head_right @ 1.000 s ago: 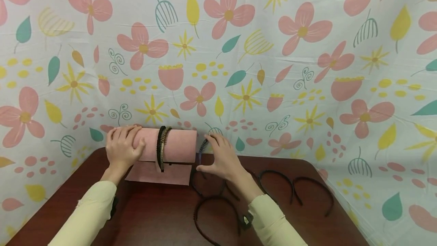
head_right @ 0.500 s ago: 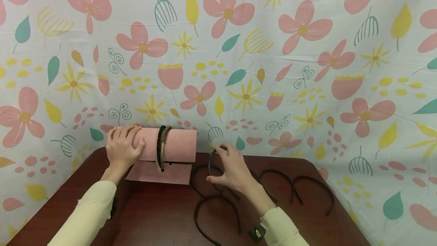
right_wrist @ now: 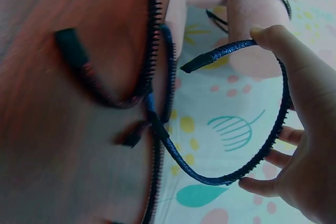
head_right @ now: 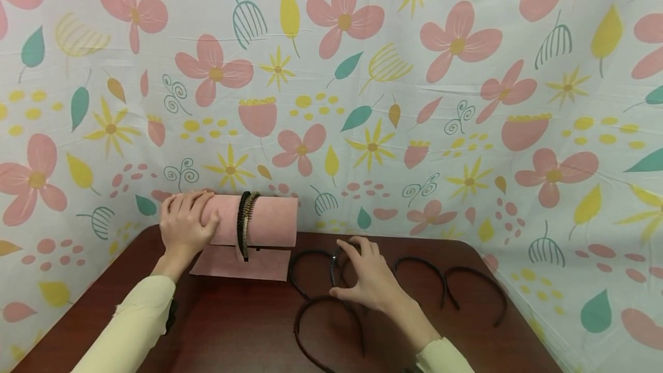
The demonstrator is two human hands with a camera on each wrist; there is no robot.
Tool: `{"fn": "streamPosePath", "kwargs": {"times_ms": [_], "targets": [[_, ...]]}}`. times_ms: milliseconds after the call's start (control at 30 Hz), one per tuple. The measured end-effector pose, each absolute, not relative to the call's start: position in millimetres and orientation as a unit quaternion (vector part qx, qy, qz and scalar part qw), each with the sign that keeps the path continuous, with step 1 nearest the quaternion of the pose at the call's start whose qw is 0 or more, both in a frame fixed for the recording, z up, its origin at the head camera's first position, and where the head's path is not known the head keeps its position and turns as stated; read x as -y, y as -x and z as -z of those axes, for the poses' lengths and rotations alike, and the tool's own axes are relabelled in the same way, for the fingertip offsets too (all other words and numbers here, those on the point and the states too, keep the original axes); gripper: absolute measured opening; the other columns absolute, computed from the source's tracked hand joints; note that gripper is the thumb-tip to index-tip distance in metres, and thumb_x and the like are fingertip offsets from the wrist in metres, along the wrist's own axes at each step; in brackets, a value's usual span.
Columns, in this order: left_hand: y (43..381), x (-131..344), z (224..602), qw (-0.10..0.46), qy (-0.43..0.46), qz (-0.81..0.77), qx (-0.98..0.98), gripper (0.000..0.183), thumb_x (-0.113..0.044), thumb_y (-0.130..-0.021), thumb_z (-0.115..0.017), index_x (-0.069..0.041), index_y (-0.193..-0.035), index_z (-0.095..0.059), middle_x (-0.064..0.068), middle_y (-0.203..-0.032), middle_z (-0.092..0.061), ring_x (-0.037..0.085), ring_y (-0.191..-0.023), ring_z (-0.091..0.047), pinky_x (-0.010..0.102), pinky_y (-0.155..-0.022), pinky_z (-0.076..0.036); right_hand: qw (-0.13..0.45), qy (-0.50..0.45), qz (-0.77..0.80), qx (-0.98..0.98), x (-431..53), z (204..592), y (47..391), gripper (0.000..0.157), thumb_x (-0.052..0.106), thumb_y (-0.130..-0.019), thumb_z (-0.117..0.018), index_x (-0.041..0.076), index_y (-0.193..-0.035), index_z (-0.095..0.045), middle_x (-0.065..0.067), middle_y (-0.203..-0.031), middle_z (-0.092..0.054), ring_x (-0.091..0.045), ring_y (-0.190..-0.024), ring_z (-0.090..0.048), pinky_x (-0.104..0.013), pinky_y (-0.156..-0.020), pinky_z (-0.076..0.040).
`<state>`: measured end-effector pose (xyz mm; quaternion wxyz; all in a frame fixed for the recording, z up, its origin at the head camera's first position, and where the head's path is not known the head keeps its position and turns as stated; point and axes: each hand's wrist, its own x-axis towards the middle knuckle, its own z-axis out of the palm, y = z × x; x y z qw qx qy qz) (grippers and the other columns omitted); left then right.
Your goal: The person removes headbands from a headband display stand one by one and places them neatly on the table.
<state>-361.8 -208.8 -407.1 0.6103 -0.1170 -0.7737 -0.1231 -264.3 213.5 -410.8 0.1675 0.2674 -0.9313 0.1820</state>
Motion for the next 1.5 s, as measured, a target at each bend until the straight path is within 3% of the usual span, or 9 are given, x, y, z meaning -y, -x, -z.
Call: {"fn": "streamPosePath", "kwargs": {"times_ms": [267,600,967,1200,1500], "targets": [[362.0,209.5,409.0,0.611,0.118,0.118,0.774,0.048,-0.046,-0.086,-0.048,-0.011,-0.107,-0.075,0.010,-0.107,-0.072,0.036,-0.103,-0.063,0.055,-0.102,-0.040,0.143,-0.258,-0.162,0.942,-229.8,418.3,255.0,0.092,0.063,-0.074,-0.075,0.025,-0.151,-0.042,-0.014,-0.143,-0.041,-0.034,-0.121,-0.043,-0.054,-0.085,-0.048],[361.9,209.5,409.3,0.614,0.119,0.122,0.771,0.048,-0.045,-0.085,-0.047,-0.011,-0.105,-0.075,0.010,-0.106,-0.072,0.036,-0.102,-0.063,0.055,-0.101,-0.040,0.096,-0.244,-0.137,0.955,-246.0,431.9,246.9,0.088,0.063,-0.075,-0.075,0.027,-0.149,-0.044,-0.010,-0.142,-0.042,-0.035,-0.124,-0.044,-0.056,-0.084,-0.045],[361.5,208.3,405.8,0.614,0.118,0.125,0.770,0.049,-0.045,-0.085,-0.048,-0.010,-0.106,-0.075,0.011,-0.106,-0.073,0.037,-0.103,-0.062,0.056,-0.101,-0.040,0.015,-0.227,-0.146,0.963,-263.1,440.8,235.8,0.086,0.065,-0.076,-0.072,0.025,-0.148,-0.046,-0.012,-0.143,-0.043,-0.038,-0.128,-0.042,-0.068,-0.086,-0.042],[362.0,208.6,405.8,0.618,0.117,0.123,0.768,0.049,-0.045,-0.085,-0.048,-0.010,-0.105,-0.075,0.011,-0.105,-0.073,0.038,-0.103,-0.062,0.057,-0.100,-0.041,-0.012,-0.230,-0.140,0.963,-270.2,446.7,234.7,0.086,0.066,-0.076,-0.071,0.020,-0.146,-0.050,-0.012,-0.142,-0.044,-0.038,-0.126,-0.043,-0.064,-0.082,-0.043],[361.7,207.9,406.2,0.621,0.118,0.123,0.765,0.048,-0.044,-0.084,-0.049,-0.010,-0.105,-0.075,0.010,-0.106,-0.073,0.038,-0.103,-0.063,0.057,-0.100,-0.041,-0.045,-0.224,-0.143,0.963,-273.8,449.8,231.8,0.082,0.062,-0.075,-0.073,0.023,-0.144,-0.052,-0.007,-0.139,-0.045,-0.033,-0.122,-0.045,-0.059,-0.078,-0.043]]}}
